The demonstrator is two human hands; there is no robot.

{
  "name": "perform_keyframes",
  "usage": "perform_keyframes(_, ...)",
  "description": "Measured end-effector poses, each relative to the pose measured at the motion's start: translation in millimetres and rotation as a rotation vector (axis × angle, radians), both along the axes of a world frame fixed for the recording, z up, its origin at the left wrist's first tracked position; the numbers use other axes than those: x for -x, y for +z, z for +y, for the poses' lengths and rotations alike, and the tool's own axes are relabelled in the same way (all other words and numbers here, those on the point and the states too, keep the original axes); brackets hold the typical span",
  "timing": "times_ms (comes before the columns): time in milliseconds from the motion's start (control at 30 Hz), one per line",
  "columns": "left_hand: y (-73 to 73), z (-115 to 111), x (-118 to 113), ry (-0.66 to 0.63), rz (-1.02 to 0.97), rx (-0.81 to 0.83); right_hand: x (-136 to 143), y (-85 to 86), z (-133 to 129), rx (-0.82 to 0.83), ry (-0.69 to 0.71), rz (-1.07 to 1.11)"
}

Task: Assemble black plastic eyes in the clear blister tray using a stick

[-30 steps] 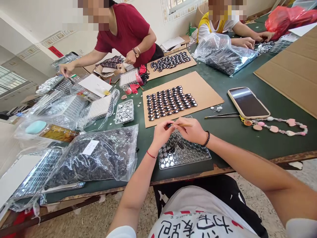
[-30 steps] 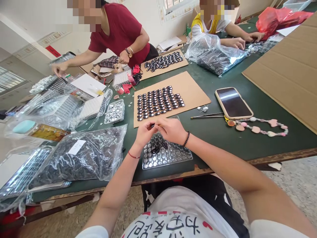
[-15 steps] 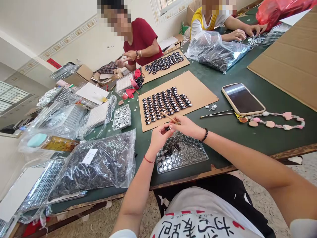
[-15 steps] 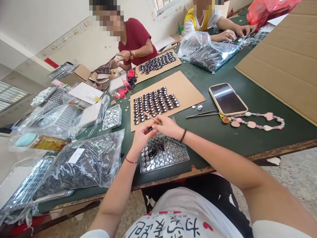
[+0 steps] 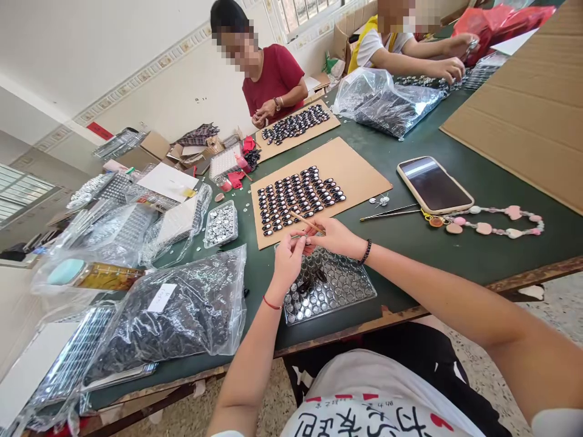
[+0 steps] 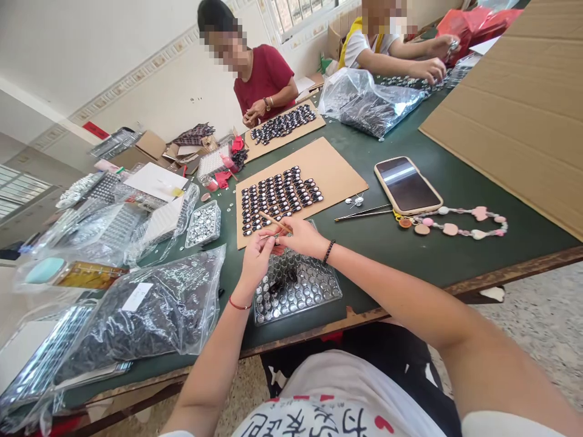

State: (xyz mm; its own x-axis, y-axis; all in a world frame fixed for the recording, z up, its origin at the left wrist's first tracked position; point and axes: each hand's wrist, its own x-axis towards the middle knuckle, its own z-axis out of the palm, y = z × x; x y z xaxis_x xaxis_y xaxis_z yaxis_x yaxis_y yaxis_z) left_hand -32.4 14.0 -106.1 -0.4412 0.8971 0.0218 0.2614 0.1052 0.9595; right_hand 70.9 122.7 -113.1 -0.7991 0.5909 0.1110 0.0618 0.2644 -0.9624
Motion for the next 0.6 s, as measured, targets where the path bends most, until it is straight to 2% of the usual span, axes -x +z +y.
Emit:
perform_keyframes(100, 11.4, -3, 4, -0.06, 0.179, 0.09, 0, 0.7, 2, -0.014, 0.013, 0.01)
perform_keyframes(167, 23.2, -2, 19, -0.07, 0.369, 0.145, 0, 3.3, 3, -0.007, 0.014, 0.015)
perform_keyframes(233, 33.9, 5, 47, -0.007, 0.51, 0.157, -1, 7.0, 2, -0.001, -0.02, 0.01)
perform_keyframes(300, 40.1, 19, 85, 0.099, 0.56, 0.157, -2, 10.4, 2, 0.01, -0.072, 0.007)
perform_keyframes(367, 40.4, 38, 127, 0.21, 0.523, 0.185, -3, 11.9, 1, 0.033, -0.105, 0.022)
perform_keyframes(467, 33.0, 68, 181, 0.343, 0.399, 0.3, -2, 10.5, 1, 0.07, -0.101, 0.045)
perform_keyframes(533, 26.0, 85, 204, 0.397, 0.376, 0.341, -1, 8.6, 2, 0.083, -0.098, 0.038)
perform_keyframes(600, 19.1, 99, 217, 0.435, 0.367, 0.372, 0, 7.5, 3, 0.088, -0.105, 0.026)
